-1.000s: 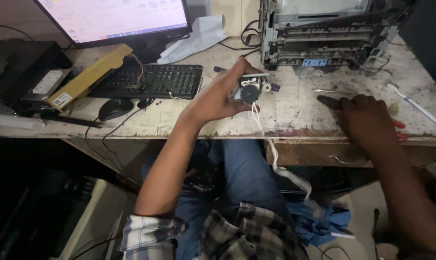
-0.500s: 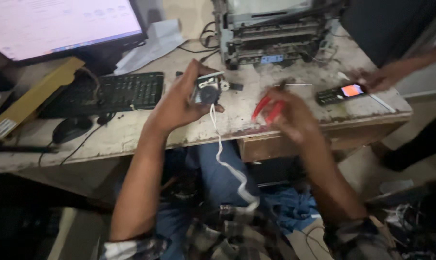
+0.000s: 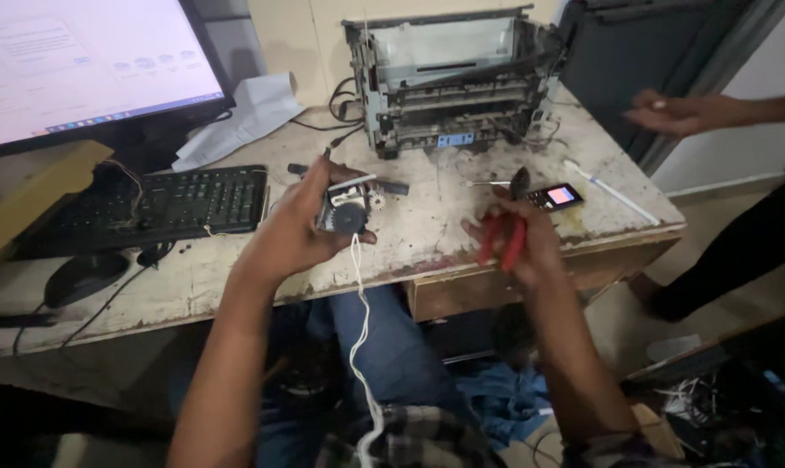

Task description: The person assembles a long electronic component by inserting a metal rod into a housing, attaching a cylindrical roller, and connecting wires. They use pliers to strip and secure wires, then place the assembled unit on the table.

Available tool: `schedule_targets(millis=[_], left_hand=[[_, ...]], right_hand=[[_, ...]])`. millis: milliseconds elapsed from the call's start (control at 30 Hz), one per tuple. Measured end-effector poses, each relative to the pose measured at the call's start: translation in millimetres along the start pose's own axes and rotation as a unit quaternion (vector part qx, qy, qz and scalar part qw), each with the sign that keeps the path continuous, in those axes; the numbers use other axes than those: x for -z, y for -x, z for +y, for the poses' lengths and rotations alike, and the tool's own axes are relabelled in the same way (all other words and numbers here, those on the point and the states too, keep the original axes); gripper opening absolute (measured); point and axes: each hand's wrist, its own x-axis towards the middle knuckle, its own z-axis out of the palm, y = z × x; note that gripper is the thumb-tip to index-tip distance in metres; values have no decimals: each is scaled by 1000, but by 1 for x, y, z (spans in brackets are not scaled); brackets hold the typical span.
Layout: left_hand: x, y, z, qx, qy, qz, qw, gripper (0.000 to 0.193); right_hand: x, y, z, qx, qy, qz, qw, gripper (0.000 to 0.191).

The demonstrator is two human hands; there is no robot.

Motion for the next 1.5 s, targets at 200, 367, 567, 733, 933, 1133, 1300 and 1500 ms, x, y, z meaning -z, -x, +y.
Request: schedule_targets(millis=[200,367,567,733,933,1133,1300,1500], left_hand=[[3,-3,-3,-50,-25,8,998,76],[1,-6,0,9,-17,-3,1000,63],[3,-2,2,-19,-23,-6,1000,67],[10,2,-5,-33,-57,12,998,73],[3,9,-14,-11,-18,11,1000,72],[4,4,-13,-97,-96,-8,991,83],[-4,2,-11,-50,-107,-29,993,73],[-17,-6,-4,-83,-162,-34,983,87]], right_hand=[[16,-7,-55,34,105,44,993,30],[43,-14,-89,109,95,50,988,41],[51,-6,-160,310,-93,119,939,23],[29,34,-113,316,136,-75,936,35],[-1,79,31,101,530,-64,839,49],[-46,98,93,271,548,-161,775,21],[-70,109,85,250,547,-112,791,44],[-77,118,77,256,591,-82,761,46]])
